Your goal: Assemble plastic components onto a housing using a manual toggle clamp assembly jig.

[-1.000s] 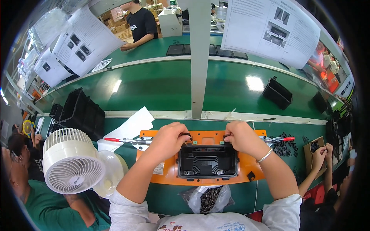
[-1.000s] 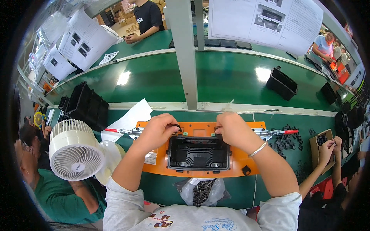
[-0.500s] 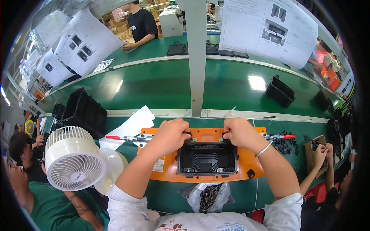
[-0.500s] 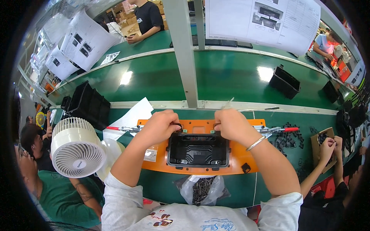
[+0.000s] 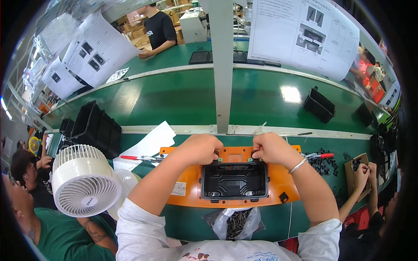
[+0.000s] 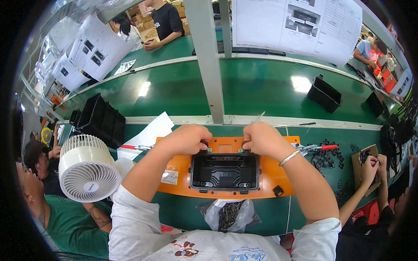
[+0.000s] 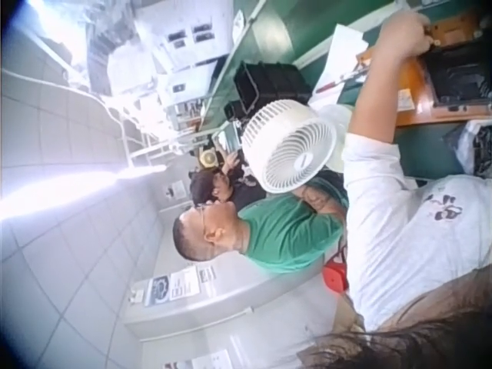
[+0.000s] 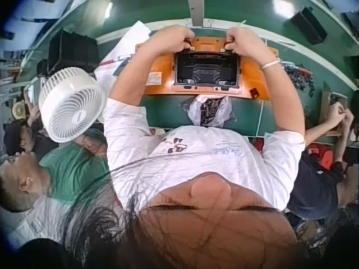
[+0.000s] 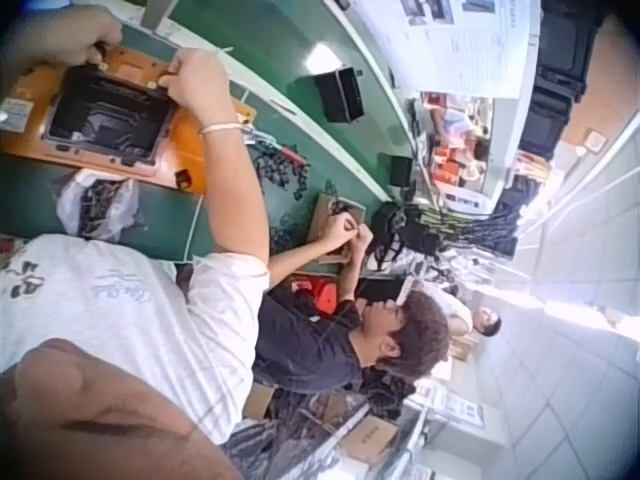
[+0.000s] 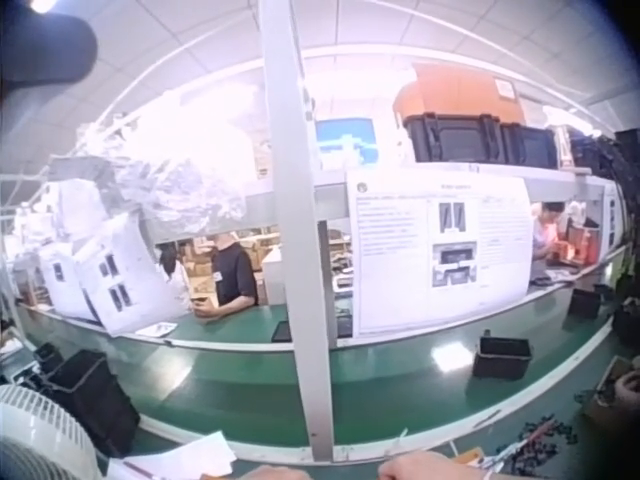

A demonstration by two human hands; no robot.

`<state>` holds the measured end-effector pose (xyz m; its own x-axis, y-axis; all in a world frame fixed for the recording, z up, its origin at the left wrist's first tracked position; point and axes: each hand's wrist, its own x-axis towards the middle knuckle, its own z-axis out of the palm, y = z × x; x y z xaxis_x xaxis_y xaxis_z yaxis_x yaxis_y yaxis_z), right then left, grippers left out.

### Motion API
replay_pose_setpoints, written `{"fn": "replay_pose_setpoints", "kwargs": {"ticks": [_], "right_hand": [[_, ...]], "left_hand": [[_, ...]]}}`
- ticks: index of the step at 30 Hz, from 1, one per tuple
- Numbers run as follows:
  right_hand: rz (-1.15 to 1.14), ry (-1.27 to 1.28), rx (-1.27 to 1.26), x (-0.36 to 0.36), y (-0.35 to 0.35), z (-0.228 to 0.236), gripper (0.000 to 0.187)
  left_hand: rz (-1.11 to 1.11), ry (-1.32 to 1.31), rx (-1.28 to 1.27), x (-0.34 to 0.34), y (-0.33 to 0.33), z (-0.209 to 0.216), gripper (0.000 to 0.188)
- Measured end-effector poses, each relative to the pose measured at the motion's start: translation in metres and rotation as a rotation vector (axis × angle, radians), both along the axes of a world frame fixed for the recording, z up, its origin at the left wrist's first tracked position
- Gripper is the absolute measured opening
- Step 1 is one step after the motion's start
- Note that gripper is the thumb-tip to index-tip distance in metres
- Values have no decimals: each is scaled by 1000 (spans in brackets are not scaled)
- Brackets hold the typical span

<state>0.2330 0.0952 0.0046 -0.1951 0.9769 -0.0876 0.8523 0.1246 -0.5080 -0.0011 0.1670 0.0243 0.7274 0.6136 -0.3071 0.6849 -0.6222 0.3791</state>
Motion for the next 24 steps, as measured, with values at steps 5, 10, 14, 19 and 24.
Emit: {"fn": "replay_pose_setpoints", "kwargs": {"ticks": [5,10,14,19,24], "right_hand": [[19,31,49,1,-4,-5,23],[-21,133,-35,2,-1,-1,33],[-118,186,283,-1,-23,-4,32],[386,79,360,-41,-121,-9,10],[401,-223,376,-72,-165,-52,12]], "left_hand": [[141,13,80,0,-6,-4,24],[165,-110,-232,-13,10,-9,33],[168,-200,-191,-13,7,-16,35],[-197,-640,341,-20,-89,-6,13],[-605,-263,177,-22,-185,-55,11]]}}
